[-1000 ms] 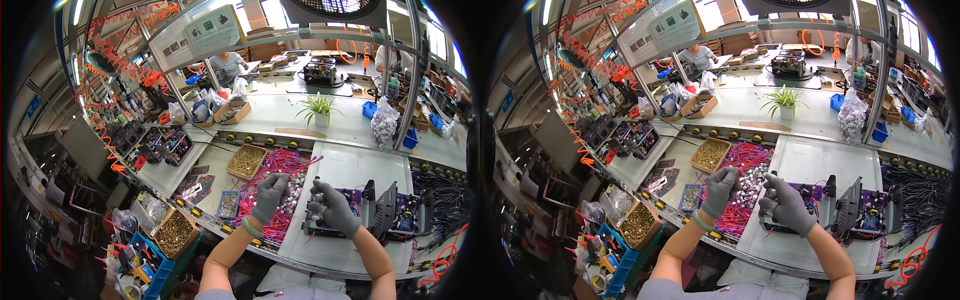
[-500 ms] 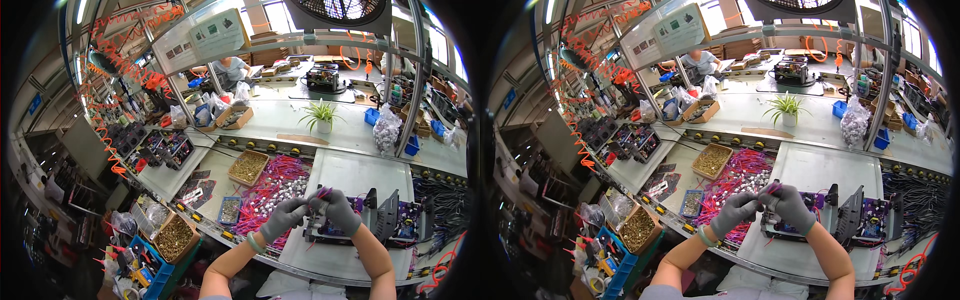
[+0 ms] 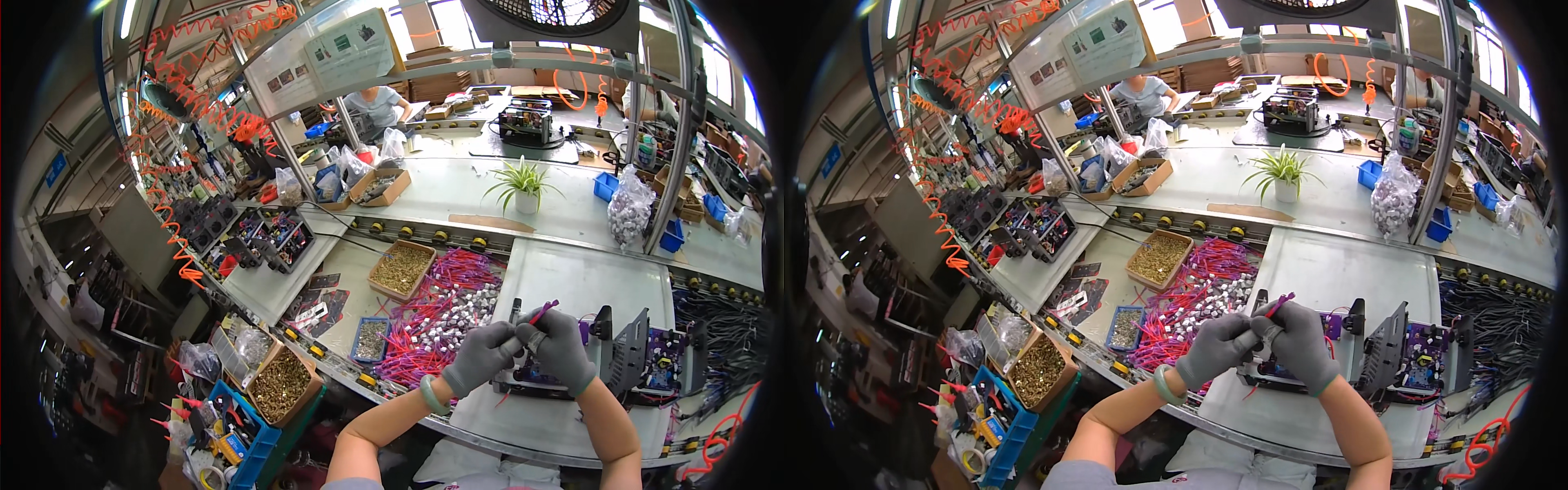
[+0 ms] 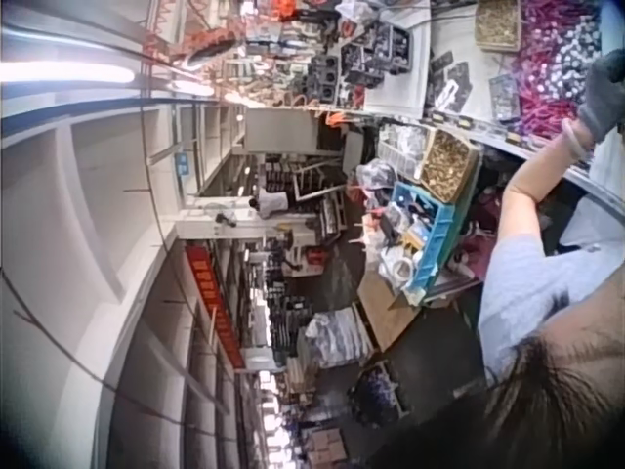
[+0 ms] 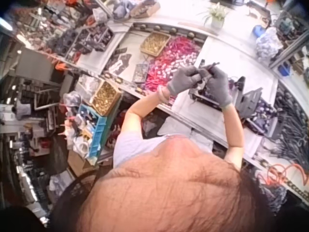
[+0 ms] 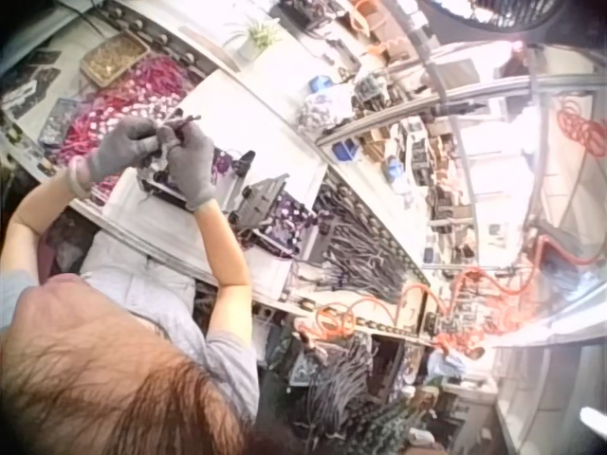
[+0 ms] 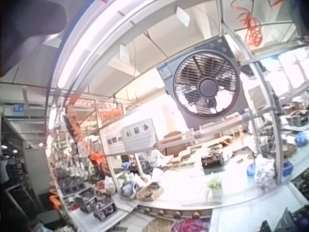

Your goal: The person uses a pneumatic screwdriver to fasten screws into the metal casing of an electronic device. They then use pliers to strip the insulation from a red wire and insert the wire into a terminal on the circuit board. The person repeats this process for a second unit, handling the components and tools with gloved hands.

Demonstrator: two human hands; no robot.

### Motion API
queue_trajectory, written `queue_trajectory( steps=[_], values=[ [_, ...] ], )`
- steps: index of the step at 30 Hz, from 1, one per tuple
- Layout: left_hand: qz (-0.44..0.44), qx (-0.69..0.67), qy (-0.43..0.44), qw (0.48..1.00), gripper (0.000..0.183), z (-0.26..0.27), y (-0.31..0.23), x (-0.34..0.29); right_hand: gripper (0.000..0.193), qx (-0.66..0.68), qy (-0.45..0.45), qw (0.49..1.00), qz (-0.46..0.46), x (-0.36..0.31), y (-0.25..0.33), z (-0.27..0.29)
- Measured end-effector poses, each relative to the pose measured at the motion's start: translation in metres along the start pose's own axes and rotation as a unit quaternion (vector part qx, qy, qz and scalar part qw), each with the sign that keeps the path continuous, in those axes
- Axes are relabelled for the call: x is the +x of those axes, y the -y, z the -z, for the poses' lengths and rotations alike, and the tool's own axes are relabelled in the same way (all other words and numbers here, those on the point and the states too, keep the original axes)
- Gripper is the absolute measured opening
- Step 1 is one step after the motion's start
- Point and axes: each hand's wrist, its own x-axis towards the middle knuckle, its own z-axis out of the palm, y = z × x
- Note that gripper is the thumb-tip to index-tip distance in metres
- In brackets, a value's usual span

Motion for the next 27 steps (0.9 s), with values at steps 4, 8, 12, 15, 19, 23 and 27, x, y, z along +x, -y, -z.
queue_trajectory(
  steps=[4,8,12,15,19,23,27],
  values=[
    [-0.006,-0.031,0.013,0.999,0.019,-0.007,-0.006,0.003,0.023,-0.024,-0.026,0.999,0.007,-0.006,-0.006,0.020],
    [-0.007,-0.054,0.060,0.997,0.019,-0.014,-0.014,0.013,0.027,0.104,-0.087,0.990,-0.033,-0.013,-0.006,0.031],
    [-0.104,-0.009,0.029,0.994,0.026,-0.035,-0.021,0.020,0.026,0.137,-0.174,0.975,-0.001,-0.025,-0.002,0.036],
    [-0.111,0.013,0.050,0.992,0.028,-0.035,-0.017,0.029,0.022,0.130,-0.184,0.974,-0.017,-0.028,-0.004,0.040],
    [-0.098,0.149,0.040,0.983,0.020,-0.047,-0.035,0.035,0.014,0.134,-0.073,0.984,-0.090,-0.032,-0.014,0.060],
    [-0.155,0.224,0.084,0.958,0.018,-0.054,-0.033,0.046,0.012,-0.003,-0.040,0.999,0.015,-0.040,-0.035,0.081],
    [-0.240,0.286,0.075,0.925,0.013,-0.045,-0.030,0.048,0.011,-0.174,-0.015,0.981,0.083,-0.040,-0.030,0.098]
  ],
)
